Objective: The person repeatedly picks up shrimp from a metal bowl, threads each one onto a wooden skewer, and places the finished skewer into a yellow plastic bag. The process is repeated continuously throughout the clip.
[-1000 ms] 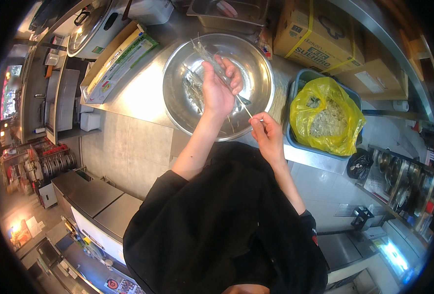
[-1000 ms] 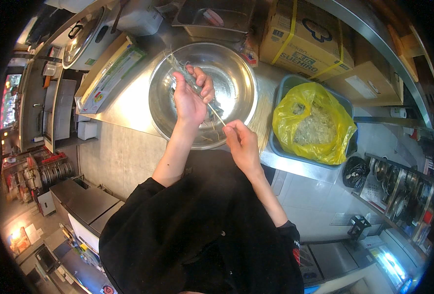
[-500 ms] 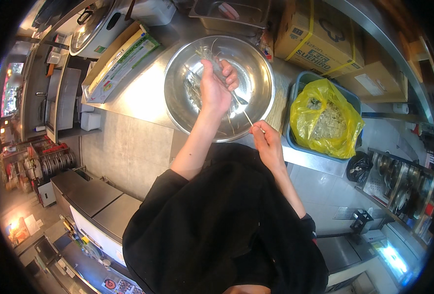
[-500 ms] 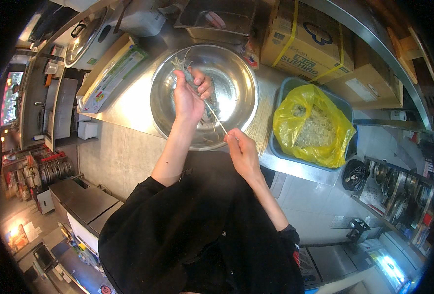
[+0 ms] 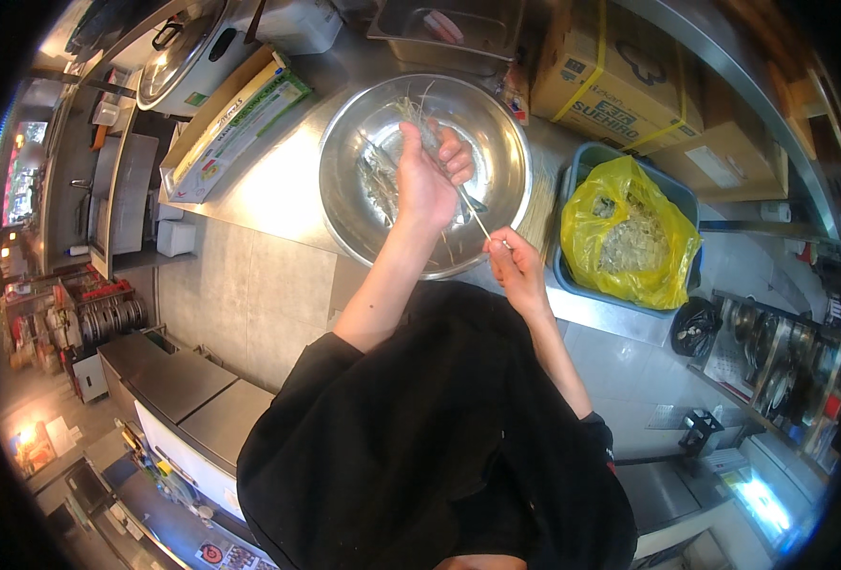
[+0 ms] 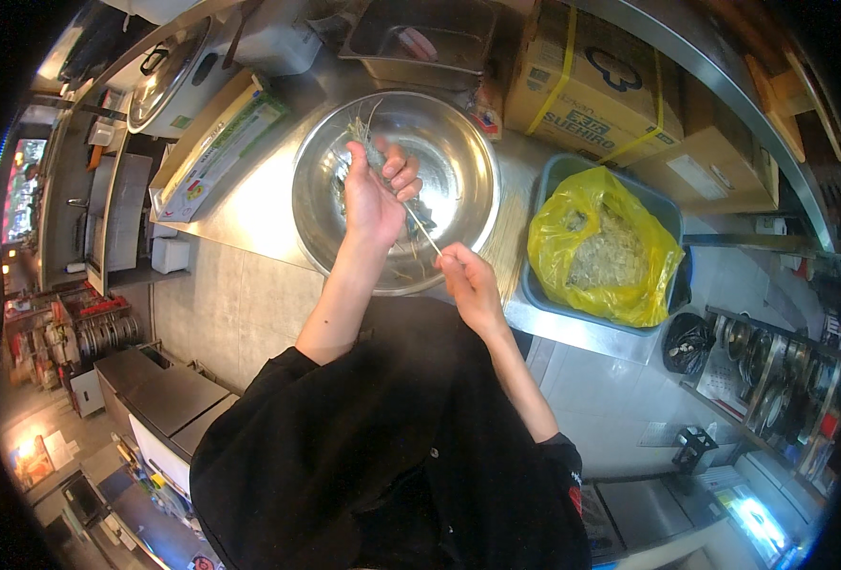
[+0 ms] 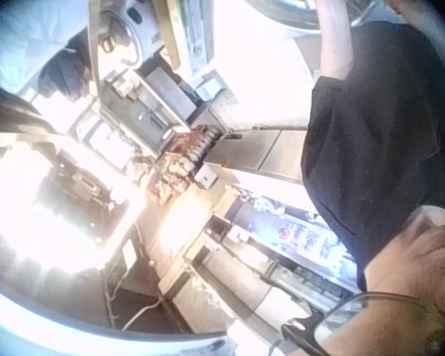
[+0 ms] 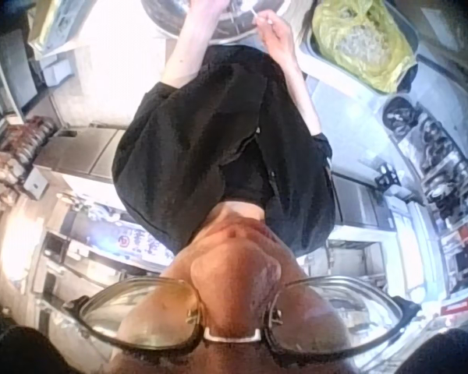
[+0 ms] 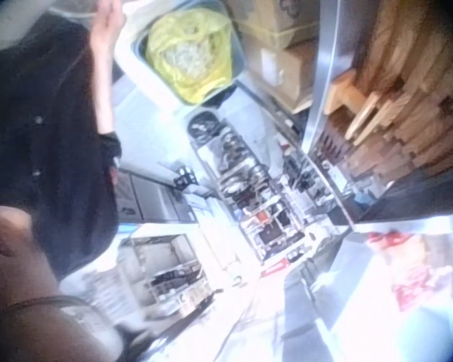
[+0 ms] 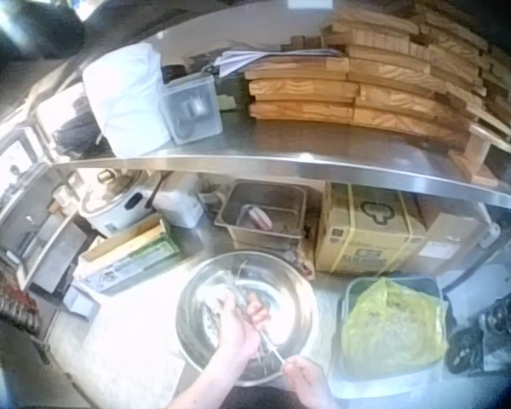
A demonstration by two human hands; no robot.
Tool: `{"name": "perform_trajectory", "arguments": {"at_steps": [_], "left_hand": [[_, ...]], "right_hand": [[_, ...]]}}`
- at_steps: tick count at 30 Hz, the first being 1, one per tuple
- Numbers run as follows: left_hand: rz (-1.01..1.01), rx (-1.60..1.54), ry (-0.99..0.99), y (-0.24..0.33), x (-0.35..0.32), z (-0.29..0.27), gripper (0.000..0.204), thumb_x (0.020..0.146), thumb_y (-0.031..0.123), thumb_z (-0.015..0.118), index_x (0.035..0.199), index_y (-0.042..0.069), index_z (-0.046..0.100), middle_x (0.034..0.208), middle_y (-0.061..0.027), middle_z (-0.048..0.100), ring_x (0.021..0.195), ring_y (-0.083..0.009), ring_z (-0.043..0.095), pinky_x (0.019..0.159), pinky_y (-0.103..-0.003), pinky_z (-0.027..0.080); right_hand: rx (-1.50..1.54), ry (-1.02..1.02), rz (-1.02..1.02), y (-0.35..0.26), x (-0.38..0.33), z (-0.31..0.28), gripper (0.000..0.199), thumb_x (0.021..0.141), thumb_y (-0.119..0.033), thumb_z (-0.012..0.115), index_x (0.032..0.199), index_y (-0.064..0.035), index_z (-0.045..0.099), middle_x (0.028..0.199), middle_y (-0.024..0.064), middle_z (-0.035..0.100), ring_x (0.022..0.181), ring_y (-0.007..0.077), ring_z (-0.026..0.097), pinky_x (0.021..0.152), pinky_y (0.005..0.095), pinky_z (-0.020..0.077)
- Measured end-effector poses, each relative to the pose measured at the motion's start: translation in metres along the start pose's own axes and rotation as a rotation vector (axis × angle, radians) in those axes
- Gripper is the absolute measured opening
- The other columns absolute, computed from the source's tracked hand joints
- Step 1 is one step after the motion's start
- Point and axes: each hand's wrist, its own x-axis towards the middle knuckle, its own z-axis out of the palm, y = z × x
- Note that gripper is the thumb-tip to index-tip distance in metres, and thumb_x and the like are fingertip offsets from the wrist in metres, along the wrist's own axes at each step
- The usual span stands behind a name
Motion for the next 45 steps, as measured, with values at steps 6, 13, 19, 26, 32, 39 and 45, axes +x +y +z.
{"name": "perform_trajectory", "arguments": {"at_steps": [6, 13, 19, 26, 32, 39, 45], "left_hand": [[-0.074, 0.003, -0.139, 0.005, 0.008, -0.014, 0.041, 0.1, 0.055, 0.041, 0.099, 0.015, 0.049, 0.07, 0.0037, 0.039, 0.064, -0.0112, 0.036, 0.053, -0.024, 0.03], [-0.061, -0.067, -0.231, 0.006, 0.013, -0.03, 0.04, 0.101, 0.055, 0.04, 0.101, 0.016, 0.046, 0.073, 0.0033, 0.039, 0.065, -0.0108, 0.038, 0.055, -0.023, 0.032], [0.025, -0.037, -0.116, 0.002, 0.013, -0.026, 0.04, 0.101, 0.055, 0.039, 0.106, 0.016, 0.045, 0.078, 0.0025, 0.039, 0.068, -0.0107, 0.038, 0.055, -0.023, 0.031], [0.001, -0.014, -0.105, -0.006, 0.012, -0.025, 0.041, 0.099, 0.057, 0.041, 0.105, 0.017, 0.046, 0.078, 0.0039, 0.038, 0.067, -0.01, 0.036, 0.052, -0.021, 0.029], [0.008, 0.01, -0.113, -0.005, 0.011, -0.025, 0.04, 0.098, 0.056, 0.044, 0.105, 0.017, 0.048, 0.078, 0.0042, 0.038, 0.067, -0.0098, 0.036, 0.052, -0.021, 0.029], [-0.041, 0.034, -0.133, 0.0, 0.014, -0.03, 0.042, 0.1, 0.059, 0.036, 0.112, 0.02, 0.046, 0.081, 0.0026, 0.04, 0.069, -0.0113, 0.039, 0.053, -0.021, 0.03], [0.059, 0.1, -0.172, 0.016, 0.025, -0.047, 0.04, 0.1, 0.059, 0.036, 0.112, 0.022, 0.045, 0.081, 0.0015, 0.04, 0.066, -0.0123, 0.04, 0.05, -0.022, 0.03]], "right_hand": [[0.026, -0.003, 0.022, 0.002, 0.003, -0.003, 0.021, 0.104, -0.024, 0.049, 0.093, -0.0081, 0.058, 0.06, -0.0094, 0.036, 0.053, 0.001, 0.031, 0.047, 0.02, 0.0228], [0.137, -0.034, 0.085, 0.006, 0.005, -0.003, 0.02, 0.104, -0.023, 0.048, 0.093, -0.0091, 0.057, 0.059, -0.0098, 0.035, 0.052, 0.0008, 0.029, 0.047, 0.0203, 0.0208], [0.05, -0.015, 0.063, 0.007, 0.004, -0.001, 0.02, 0.104, -0.023, 0.048, 0.092, -0.0093, 0.057, 0.061, -0.0099, 0.035, 0.053, 0.001, 0.03, 0.048, 0.0199, 0.0226], [0.043, -0.002, 0.038, -0.003, 0.012, 0.006, 0.02, 0.103, -0.02, 0.047, 0.09, -0.0083, 0.056, 0.063, -0.009, 0.037, 0.054, 0.0016, 0.033, 0.049, 0.0202, 0.0255], [0.016, -0.022, 0.043, -0.002, 0.024, 0.008, 0.021, 0.103, -0.02, 0.046, 0.089, -0.0068, 0.055, 0.061, -0.0072, 0.038, 0.054, 0.0027, 0.034, 0.049, 0.021, 0.0281], [0.088, 0.024, 0.031, -0.006, 0.031, 0.015, 0.018, 0.102, -0.018, 0.051, 0.089, -0.0064, 0.056, 0.061, -0.0052, 0.046, 0.054, 0.0033, 0.039, 0.05, 0.0211, 0.0301], [-0.03, 0.061, -0.017, 0.01, 0.017, 0.01, 0.013, 0.099, -0.014, 0.055, 0.091, -0.0049, 0.057, 0.061, -0.0045, 0.049, 0.056, 0.0023, 0.042, 0.05, 0.0215, 0.031]]}}
